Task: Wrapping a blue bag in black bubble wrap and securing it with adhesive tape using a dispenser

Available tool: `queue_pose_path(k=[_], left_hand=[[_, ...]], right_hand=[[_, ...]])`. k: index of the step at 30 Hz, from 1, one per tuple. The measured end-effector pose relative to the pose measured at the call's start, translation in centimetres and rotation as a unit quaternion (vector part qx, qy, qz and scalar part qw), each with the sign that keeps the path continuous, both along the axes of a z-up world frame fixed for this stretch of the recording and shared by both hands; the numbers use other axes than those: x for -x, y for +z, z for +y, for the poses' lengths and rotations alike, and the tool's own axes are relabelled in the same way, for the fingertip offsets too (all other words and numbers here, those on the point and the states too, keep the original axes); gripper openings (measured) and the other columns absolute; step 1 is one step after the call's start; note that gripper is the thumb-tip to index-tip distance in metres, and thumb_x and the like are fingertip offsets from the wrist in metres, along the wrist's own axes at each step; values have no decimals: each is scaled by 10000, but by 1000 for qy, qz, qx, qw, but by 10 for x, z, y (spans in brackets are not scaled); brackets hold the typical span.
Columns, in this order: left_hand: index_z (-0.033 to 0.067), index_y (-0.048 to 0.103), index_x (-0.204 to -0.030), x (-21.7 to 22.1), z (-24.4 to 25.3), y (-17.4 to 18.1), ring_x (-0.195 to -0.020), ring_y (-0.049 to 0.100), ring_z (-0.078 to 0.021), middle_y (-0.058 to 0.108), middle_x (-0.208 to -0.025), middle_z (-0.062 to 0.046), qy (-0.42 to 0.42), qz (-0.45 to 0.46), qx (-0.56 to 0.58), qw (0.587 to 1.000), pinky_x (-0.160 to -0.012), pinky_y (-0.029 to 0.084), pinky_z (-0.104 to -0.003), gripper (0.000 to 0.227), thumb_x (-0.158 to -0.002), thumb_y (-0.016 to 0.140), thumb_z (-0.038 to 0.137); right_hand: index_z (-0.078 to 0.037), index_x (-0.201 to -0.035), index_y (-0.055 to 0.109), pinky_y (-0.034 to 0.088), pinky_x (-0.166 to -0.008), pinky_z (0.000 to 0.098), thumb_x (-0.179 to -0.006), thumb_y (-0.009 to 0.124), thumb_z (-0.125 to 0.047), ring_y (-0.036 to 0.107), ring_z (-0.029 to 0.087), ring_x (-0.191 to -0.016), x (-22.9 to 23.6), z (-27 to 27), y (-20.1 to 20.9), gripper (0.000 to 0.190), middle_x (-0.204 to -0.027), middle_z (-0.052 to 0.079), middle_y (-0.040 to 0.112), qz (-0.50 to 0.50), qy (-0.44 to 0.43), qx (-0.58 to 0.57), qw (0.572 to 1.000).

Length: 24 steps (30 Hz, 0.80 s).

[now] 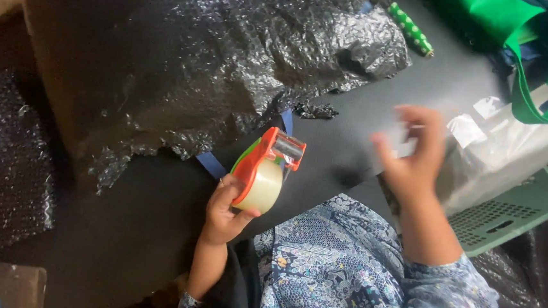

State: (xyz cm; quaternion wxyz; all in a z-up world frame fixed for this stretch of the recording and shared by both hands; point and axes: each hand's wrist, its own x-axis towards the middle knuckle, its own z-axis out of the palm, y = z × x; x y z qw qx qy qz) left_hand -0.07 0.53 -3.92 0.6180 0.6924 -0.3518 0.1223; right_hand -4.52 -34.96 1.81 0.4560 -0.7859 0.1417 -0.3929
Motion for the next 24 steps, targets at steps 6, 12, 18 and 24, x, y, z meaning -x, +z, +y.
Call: queue_pose_path(k=[6,12,18,24], left_hand=[[18,701,-818,0,1,1,-785,629,-312,658,-810,-115,31,-44,-26,998,-833,524,-397,429,-753,927,377],[45,647,-737,-2,-4,2,-717,606,-320,645,-732,-91,22,-67,-26,997,-777,532,-404,442,-762,925,388],[94,596,-682,-3,-5,2,-639,582,-308,596,-672,-49,28,-97,-48,994,-702,521,-392,473,-800,883,451],[108,547,-654,-1,-3,-12,-609,574,-299,565,-642,-36,43,-105,-50,992,-685,520,-387,507,-807,883,455]], right_hand=[[-138,-1126,756,488,-829,394,-766,933,-336,550,284,-873,-30,85,37,447,-969,73,596,-4,218,135,967],[-146,-886,772,500,-758,382,-782,925,-202,609,252,-795,-36,105,20,193,-896,51,634,1,223,69,972],[-105,-866,727,584,-742,375,-839,831,-27,725,255,-804,-26,115,8,133,-899,32,749,-58,192,169,965],[-88,-858,686,609,-729,354,-863,803,18,757,242,-801,-17,119,21,158,-900,44,763,-51,163,242,955]])
